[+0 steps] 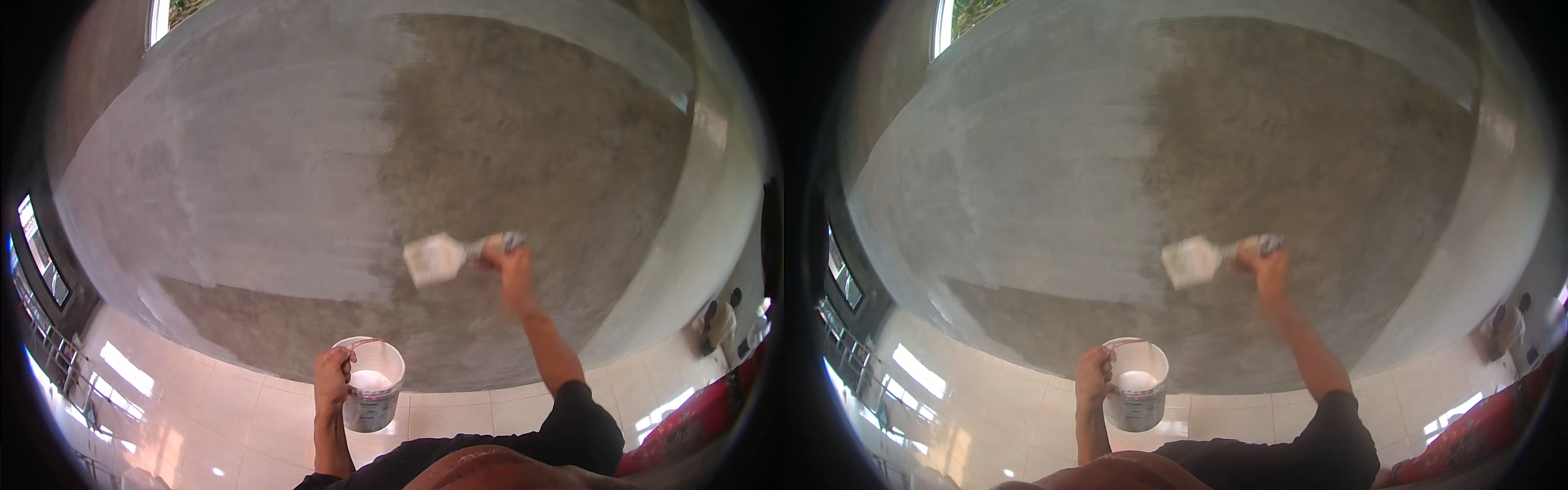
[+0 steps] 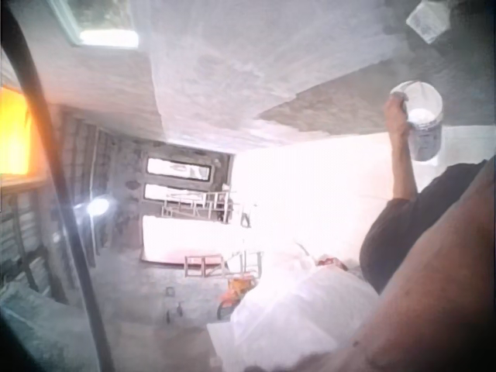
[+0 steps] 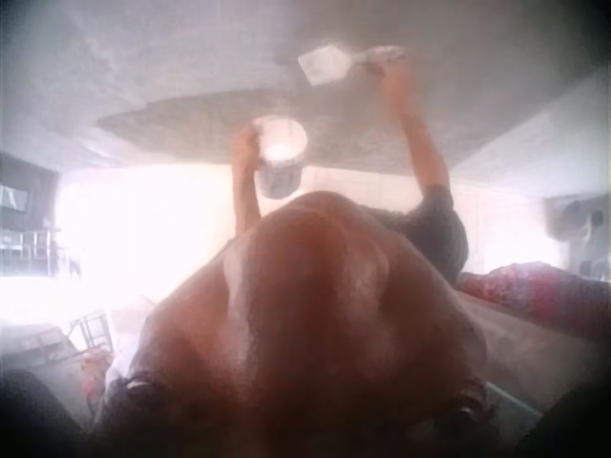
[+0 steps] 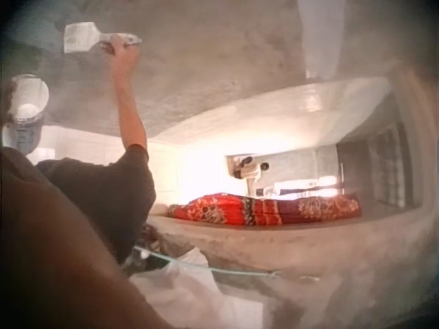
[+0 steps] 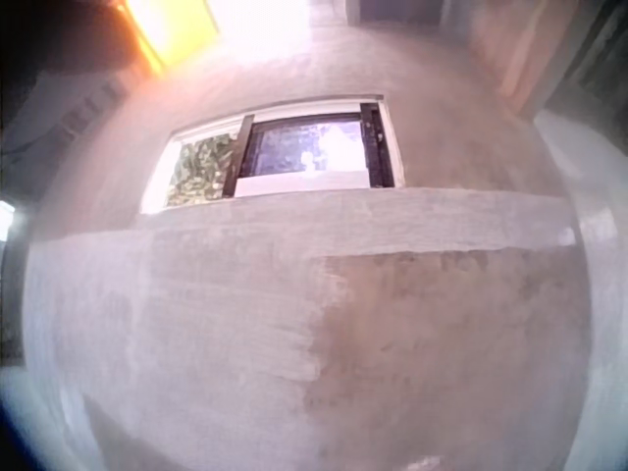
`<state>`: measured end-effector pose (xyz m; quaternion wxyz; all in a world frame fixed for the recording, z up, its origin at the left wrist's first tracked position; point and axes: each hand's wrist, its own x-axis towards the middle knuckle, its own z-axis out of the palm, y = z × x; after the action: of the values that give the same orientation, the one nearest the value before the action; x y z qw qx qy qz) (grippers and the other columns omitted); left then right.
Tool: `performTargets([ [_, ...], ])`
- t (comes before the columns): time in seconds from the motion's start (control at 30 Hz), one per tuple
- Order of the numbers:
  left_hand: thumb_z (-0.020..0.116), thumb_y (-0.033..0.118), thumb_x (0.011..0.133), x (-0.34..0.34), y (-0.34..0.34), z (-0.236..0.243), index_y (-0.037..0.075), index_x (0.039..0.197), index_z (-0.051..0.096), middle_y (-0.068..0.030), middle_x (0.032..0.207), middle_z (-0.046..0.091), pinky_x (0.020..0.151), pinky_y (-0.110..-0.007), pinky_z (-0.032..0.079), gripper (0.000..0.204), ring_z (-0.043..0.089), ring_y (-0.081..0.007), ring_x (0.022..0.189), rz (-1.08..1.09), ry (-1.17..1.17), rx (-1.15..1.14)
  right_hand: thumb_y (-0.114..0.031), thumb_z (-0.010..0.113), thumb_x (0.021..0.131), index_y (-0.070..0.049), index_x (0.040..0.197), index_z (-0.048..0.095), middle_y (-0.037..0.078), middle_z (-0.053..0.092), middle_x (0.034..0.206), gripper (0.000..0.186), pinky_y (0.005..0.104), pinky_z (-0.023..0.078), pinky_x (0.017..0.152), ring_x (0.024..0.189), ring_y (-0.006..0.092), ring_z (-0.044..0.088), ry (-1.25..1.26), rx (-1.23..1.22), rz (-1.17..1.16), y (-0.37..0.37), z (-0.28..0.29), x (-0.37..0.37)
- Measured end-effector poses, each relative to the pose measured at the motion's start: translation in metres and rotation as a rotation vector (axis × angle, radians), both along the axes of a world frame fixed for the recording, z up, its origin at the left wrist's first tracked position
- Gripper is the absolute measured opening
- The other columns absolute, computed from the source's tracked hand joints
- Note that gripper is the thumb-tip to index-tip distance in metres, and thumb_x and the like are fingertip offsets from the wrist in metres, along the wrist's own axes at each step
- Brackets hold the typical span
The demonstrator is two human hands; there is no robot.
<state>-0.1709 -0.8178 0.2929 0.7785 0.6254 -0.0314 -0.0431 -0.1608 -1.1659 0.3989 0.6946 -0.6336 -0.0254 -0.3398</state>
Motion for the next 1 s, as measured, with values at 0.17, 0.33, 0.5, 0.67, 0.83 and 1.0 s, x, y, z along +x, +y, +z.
performTargets([
  [0.17, 0.052, 0.017, 0.090, -0.004, -0.005, -0.002, 0.005, 0.070, 0.059, 0.0087, 0.052, 0.036, 0.041, -0.024, 0.018, 0.024, 0.027, -0.0026, 0.044, 0.042, 0.008, 0.008, -0.007, 0.061, 0.093, 0.004, 0.097, 0.068, 0.012, 0.072, 0.094, 0.013, 0.0362, 0.061, 0.076, 0.083, 0.0229, 0.072, -0.516, 0.026, 0.014, -0.035, 0.146, 0.059],
  [0.33, 0.053, 0.017, 0.090, -0.005, -0.006, -0.006, 0.005, 0.070, 0.060, 0.0081, 0.053, 0.037, 0.041, -0.024, 0.019, 0.024, 0.028, -0.0029, 0.044, 0.119, -0.034, 0.009, -0.006, 0.068, 0.088, 0.007, 0.095, 0.064, 0.017, 0.070, 0.091, 0.015, 0.0405, 0.063, 0.072, 0.079, 0.0292, 0.073, -0.807, 0.115, 0.147, -0.022, 0.285, 0.126],
  [0.5, 0.053, 0.017, 0.089, -0.005, -0.005, -0.010, 0.005, 0.070, 0.060, 0.0073, 0.052, 0.038, 0.041, -0.023, 0.019, 0.024, 0.029, -0.0033, 0.044, 0.143, -0.023, 0.004, -0.005, 0.071, 0.085, 0.009, 0.086, 0.064, 0.018, 0.070, 0.085, 0.016, 0.0353, 0.063, 0.061, 0.067, 0.0274, 0.072, -0.855, 0.128, -0.022, -0.021, 0.339, 0.167],
  [0.67, 0.051, 0.016, 0.089, 0.000, 0.003, -0.019, 0.005, 0.069, 0.059, 0.0069, 0.051, 0.038, 0.040, -0.023, 0.020, 0.024, 0.029, -0.0034, 0.043, 0.128, -0.023, -0.034, -0.019, 0.075, 0.083, 0.005, 0.072, 0.070, 0.010, 0.071, 0.068, 0.027, 0.0281, 0.058, 0.057, 0.060, 0.0178, 0.071, -0.839, -0.152, -0.595, -0.112, 0.339, 0.149],
  [0.83, 0.051, 0.015, 0.089, 0.002, 0.007, -0.030, 0.004, 0.068, 0.058, 0.0065, 0.051, 0.038, 0.039, -0.023, 0.019, 0.025, 0.029, -0.0035, 0.041, 0.109, -0.014, -0.041, -0.036, 0.072, 0.081, -0.001, 0.068, 0.072, 0.011, 0.071, 0.066, 0.036, 0.0410, 0.052, 0.061, 0.060, 0.0268, 0.069, -0.668, -0.383, -1.264, -0.210, 0.333, 0.088],
  [1.0, 0.052, 0.015, 0.090, 0.005, 0.002, -0.032, 0.004, 0.068, 0.058, 0.0062, 0.051, 0.039, 0.038, -0.023, 0.018, 0.025, 0.028, -0.0036, 0.040, 0.120, 0.020, -0.036, -0.037, 0.066, 0.088, -0.006, 0.068, 0.069, 0.010, 0.065, 0.058, 0.037, 0.0413, 0.048, 0.049, 0.050, 0.0258, 0.063, -0.543, -0.803, -1.659, -0.189, 0.340, 0.090],
])
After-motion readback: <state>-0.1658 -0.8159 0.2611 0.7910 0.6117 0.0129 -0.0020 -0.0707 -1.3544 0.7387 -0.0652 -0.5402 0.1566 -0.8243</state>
